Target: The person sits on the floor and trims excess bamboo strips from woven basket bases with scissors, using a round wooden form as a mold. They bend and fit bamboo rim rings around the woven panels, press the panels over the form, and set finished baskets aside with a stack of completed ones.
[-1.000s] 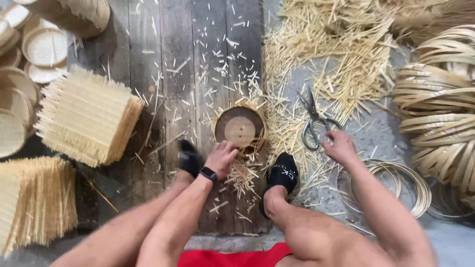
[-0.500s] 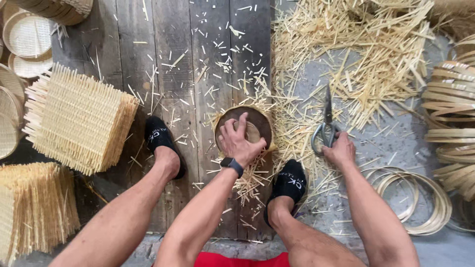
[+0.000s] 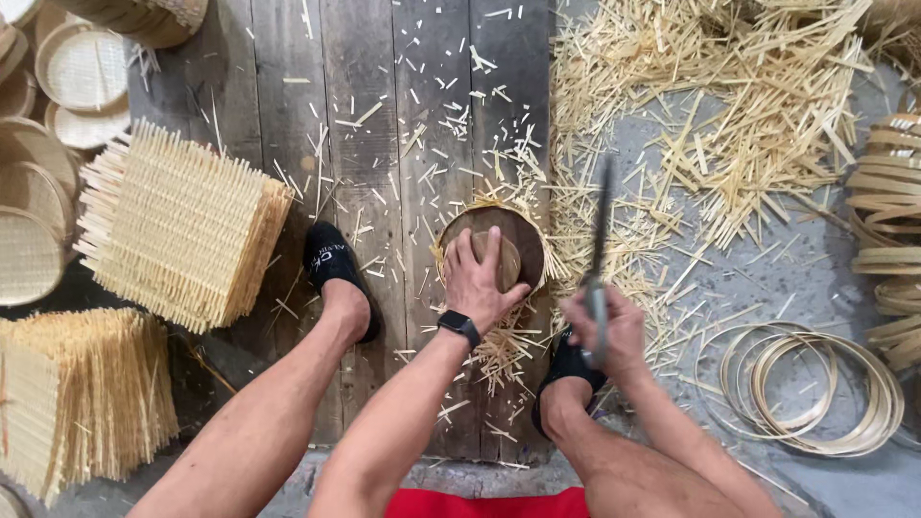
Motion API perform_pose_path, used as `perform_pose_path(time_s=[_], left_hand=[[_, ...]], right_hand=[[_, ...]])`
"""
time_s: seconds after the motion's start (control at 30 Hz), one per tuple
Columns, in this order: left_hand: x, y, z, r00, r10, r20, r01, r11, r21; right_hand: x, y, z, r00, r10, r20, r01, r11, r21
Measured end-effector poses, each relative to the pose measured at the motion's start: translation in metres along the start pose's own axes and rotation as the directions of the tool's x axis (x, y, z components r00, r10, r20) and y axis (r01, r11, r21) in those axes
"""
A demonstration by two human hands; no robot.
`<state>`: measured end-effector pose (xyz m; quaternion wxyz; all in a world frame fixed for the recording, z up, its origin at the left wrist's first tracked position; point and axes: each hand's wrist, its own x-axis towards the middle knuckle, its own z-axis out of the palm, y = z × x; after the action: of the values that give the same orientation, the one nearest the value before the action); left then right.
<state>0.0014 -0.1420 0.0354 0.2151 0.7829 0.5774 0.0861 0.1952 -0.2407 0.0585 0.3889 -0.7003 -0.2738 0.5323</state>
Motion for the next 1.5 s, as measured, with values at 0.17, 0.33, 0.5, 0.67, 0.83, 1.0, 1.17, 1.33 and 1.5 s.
perform_pose_path(time_s=[0.17, 0.33, 0.5, 0.67, 0.83, 1.0, 1.17, 1.33, 1.5], left_hand=[[0.002, 0.004, 0.008, 0.998, -0.042, 0.050, 0.037, 0.995, 0.091], [0.004, 0.001, -0.002, 0.997, -0.005, 0.072, 0.001, 0.999, 0.052], [-0.004, -0.001, -0.004, 0.978, 0.160, 0.137, -0.165, 0.986, 0.029], [-0.010, 0.004, 0.000, 0.954, 0.230, 0.190, -0.237, 0.971, 0.018], [-0.010, 0.001, -0.002, 0.929, 0.273, 0.249, -0.290, 0.956, 0.034], [-0.008, -0.002, -0.002, 0.911, 0.301, 0.281, -0.318, 0.948, 0.017], [-0.002, -0.006, -0.007, 0.857, 0.398, 0.327, -0.431, 0.902, 0.035], [-0.001, -0.012, -0.011, 0.829, 0.424, 0.365, -0.462, 0.887, 0.018], [0.006, -0.015, -0.008, 0.756, 0.513, 0.407, -0.582, 0.811, 0.061]], right_hand=[[0.019, -0.010, 0.013, 0.903, 0.396, 0.167, -0.374, 0.915, -0.148], [0.026, -0.013, -0.023, 0.945, 0.326, 0.038, -0.297, 0.899, -0.321], [0.036, 0.002, -0.047, 0.859, -0.499, 0.118, 0.330, 0.363, -0.872], [0.076, 0.044, -0.052, 0.810, -0.528, 0.253, 0.308, 0.016, -0.951], [0.100, 0.052, -0.081, 0.894, -0.300, 0.332, 0.317, -0.098, -0.943], [0.102, 0.044, -0.067, 0.775, -0.525, 0.351, 0.349, -0.106, -0.931], [0.114, 0.048, -0.064, 0.892, -0.292, 0.344, 0.331, -0.093, -0.939], [0.117, 0.047, -0.098, 0.886, -0.395, 0.243, 0.274, 0.023, -0.961], [0.113, 0.056, -0.075, 0.705, -0.581, 0.406, 0.427, -0.108, -0.898]])
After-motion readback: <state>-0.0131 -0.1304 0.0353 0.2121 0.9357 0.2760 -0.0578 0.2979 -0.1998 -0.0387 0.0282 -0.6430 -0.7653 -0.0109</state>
